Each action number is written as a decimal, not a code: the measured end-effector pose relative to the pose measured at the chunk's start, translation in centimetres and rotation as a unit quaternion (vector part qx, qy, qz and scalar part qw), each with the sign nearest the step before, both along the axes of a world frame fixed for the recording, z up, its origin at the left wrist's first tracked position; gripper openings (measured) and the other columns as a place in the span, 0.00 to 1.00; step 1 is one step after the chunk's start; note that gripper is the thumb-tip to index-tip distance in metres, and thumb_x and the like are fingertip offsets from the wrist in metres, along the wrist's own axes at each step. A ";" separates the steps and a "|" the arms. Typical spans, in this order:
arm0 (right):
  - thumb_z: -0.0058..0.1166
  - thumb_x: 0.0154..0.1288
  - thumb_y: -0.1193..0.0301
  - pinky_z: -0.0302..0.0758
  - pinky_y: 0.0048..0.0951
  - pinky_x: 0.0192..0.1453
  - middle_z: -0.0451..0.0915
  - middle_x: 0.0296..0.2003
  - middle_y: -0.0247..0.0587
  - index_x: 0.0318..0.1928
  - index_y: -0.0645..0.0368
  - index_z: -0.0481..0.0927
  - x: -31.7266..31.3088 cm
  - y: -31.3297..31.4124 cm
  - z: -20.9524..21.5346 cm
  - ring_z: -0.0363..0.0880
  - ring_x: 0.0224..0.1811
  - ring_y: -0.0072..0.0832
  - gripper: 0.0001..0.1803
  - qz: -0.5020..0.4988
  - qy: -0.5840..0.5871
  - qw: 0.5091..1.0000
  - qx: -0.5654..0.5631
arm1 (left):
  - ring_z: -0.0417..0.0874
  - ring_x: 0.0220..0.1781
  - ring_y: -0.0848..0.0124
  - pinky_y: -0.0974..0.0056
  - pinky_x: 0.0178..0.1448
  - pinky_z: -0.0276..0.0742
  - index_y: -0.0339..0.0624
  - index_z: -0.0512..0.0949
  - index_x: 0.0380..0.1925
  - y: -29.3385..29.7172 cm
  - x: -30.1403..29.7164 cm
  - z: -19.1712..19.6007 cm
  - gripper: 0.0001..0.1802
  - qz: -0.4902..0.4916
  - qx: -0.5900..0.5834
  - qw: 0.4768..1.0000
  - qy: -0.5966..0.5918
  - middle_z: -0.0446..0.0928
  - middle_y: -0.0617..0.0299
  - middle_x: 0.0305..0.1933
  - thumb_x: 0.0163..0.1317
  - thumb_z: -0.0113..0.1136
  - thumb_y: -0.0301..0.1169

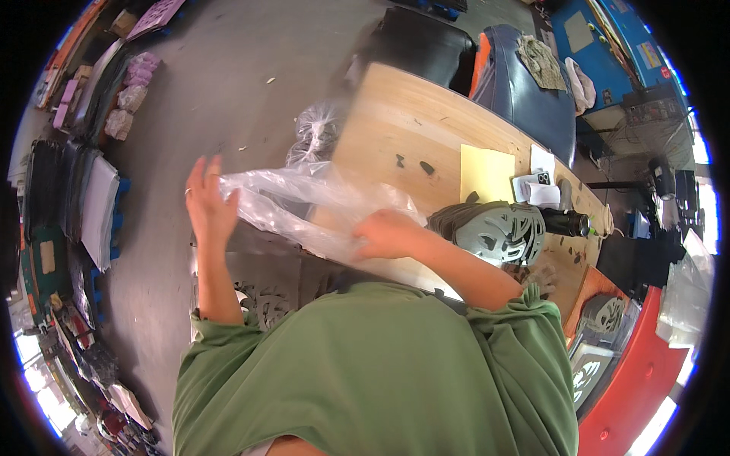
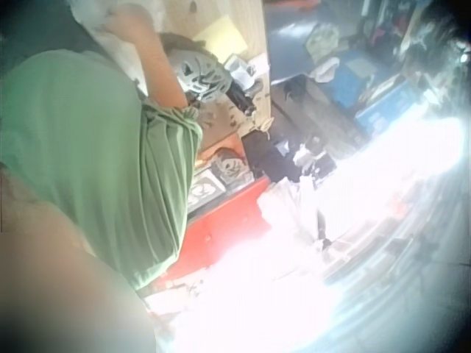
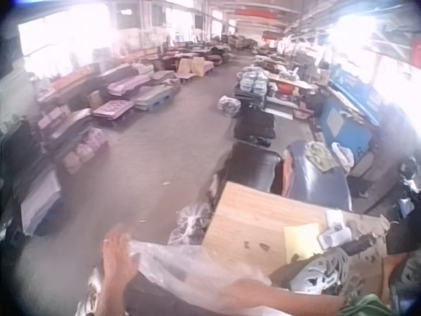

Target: The person removes a gray shoe sole from a red machine, then places it into a clear plastic bag on a wooden table. The person repeats this process with additional soles, stacking them inside the bag. The person then removes the bag from the table and returns to the machine to retrieve more soles.

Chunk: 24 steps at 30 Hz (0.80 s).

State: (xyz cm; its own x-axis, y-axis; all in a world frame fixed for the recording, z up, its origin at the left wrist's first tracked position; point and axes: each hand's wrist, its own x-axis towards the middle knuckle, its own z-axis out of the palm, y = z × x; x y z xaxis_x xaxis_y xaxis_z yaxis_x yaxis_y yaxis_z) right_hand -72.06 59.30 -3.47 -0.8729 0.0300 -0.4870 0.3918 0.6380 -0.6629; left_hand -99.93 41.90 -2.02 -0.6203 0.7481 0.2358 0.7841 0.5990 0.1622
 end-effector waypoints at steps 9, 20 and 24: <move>0.69 0.53 0.63 0.77 0.39 0.51 0.77 0.53 0.52 0.69 0.56 0.64 -0.4 -0.5 0.1 0.79 0.48 0.40 0.43 -0.329 0.107 0.938 0.012 | 0.80 0.34 0.55 0.51 0.42 0.74 0.50 0.82 0.41 2.0 7.3 -2.7 0.20 -0.386 -0.167 0.892 -0.164 0.77 0.61 0.31 0.51 0.70 0.45; 0.64 0.59 0.70 0.74 0.40 0.61 0.67 0.66 0.49 0.73 0.55 0.58 0.6 4.4 0.3 0.72 0.63 0.37 0.43 -0.473 0.051 0.854 -0.213 | 0.73 0.30 0.62 0.57 0.41 0.72 0.50 0.83 0.36 -2.5 2.9 -1.3 0.16 -0.392 0.049 0.918 -0.010 0.68 0.65 0.26 0.44 0.61 0.24; 0.68 0.52 0.69 0.70 0.38 0.66 0.69 0.67 0.40 0.69 0.54 0.67 0.0 3.7 0.6 0.70 0.66 0.37 0.41 -0.058 0.089 0.990 0.091 | 0.72 0.31 0.61 0.59 0.40 0.70 0.47 0.85 0.34 -1.8 1.7 0.0 0.15 -0.412 0.141 0.897 -0.072 0.71 0.64 0.29 0.44 0.60 0.23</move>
